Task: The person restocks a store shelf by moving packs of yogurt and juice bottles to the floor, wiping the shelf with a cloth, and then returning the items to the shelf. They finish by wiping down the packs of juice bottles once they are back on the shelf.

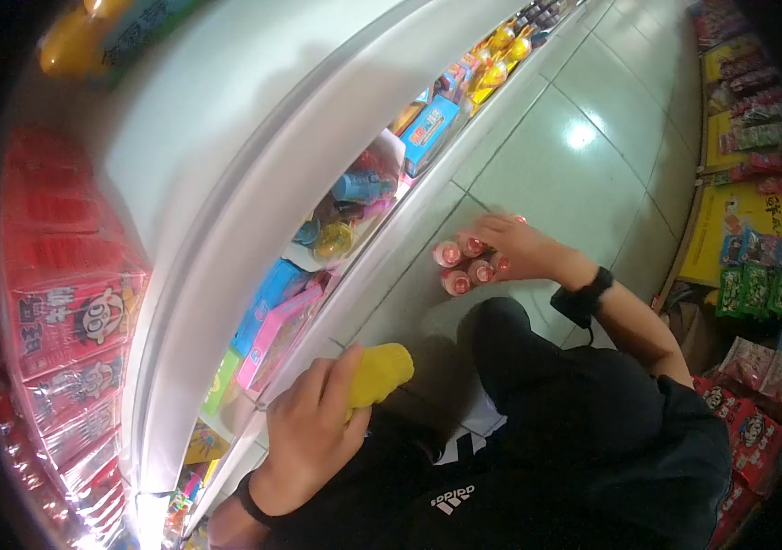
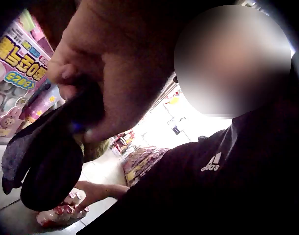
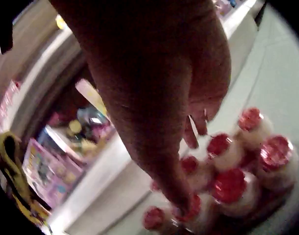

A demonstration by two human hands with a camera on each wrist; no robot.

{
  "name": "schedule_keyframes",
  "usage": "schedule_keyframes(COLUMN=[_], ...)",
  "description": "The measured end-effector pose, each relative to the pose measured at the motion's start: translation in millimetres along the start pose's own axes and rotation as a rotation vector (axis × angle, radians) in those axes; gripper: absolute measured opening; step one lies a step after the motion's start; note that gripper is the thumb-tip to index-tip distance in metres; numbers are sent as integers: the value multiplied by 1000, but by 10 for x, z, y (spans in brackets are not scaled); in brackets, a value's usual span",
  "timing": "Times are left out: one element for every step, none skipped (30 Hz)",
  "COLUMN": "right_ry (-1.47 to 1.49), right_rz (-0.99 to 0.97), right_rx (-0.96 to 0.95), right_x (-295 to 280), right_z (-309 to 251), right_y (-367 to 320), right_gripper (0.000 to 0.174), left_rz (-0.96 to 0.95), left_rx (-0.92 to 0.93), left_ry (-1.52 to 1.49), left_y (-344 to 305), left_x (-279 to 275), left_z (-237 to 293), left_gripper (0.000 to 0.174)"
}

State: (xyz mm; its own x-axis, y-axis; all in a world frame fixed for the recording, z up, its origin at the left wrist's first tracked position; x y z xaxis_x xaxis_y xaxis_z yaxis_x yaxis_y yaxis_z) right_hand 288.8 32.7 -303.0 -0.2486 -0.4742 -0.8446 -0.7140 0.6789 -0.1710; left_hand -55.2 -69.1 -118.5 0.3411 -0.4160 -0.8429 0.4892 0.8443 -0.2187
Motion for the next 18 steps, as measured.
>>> schedule_keyframes(right_ry=[218,288,336,378,423,570,724,901,1087,1058,1240,1428,1406,1358,1303,1047,1009,962], right_rz=[-192,-250,-301,-385,-482,-479,-490,-536,-586,-598,-660,-719,-739,-748,-748,-557,-366,-175], right_rx=[59,-31,-129,-160,-189,-274,-362,-400,-430,-448,-412,-364,-367,-170,25,-152,-149,-147], right_x=[-115,-277,-471,-623,-696,-767,-810,-810,-830,-940,-987,-1051,-1149,-1269,-1382,-1505,-1652,-1818], right_z=[-2,-92,-204,-369,-589,-803,-1001,-1127,-1224,-1303,-1389,-1447,-1497,-1479,-1430,-1365,-1322,-1336], right_y=[21,22,32,89,149,223,306,385,479,508,560,596,591,580,566,552,461,357], right_gripper=[71,69,68,70,73,77,81,84,87,87,87,86,86,83,80,73,71,70], left_rz=[8,-8,-3,-6,48,117,180,216,250,283,302,294,297,310,441,570,576,663], left_rx=[6,43,85,116,181,252,312,300,366,433,415,383,353,340,367,394,384,282], left_ry=[5,30,65,58,16,51,84,94,171,258,262,298,337,337,439,541,540,623], left_y=[18,42,90,80,101,143,178,230,282,325,333,341,300,290,279,246,202,135], left_x=[-11,-26,-49,-19,15,50,57,27,-27,-99,-142,-209,-253,-309,-383,-443,-484,-533], left_z=[1,11,17,7,16,23,35,43,48,152,198,243,268,262,245,223,195,146], left_gripper=[66,67,68,71,67,62,58,58,54,49,49,49,48,48,46,44,44,43])
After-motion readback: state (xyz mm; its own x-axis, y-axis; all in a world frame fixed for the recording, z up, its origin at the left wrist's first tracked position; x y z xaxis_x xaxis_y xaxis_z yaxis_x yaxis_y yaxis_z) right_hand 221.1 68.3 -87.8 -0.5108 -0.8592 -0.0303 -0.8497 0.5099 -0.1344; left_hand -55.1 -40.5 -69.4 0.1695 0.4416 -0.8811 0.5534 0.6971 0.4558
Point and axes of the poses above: each hand's wrist, its own y-axis towards the middle knuckle, its own x-axis out of the palm, z = x × y, the point moved 1 cm from there along y, towards the middle knuckle, and after that the axes turned 5 degrees about -z, right-handed, at the moved point
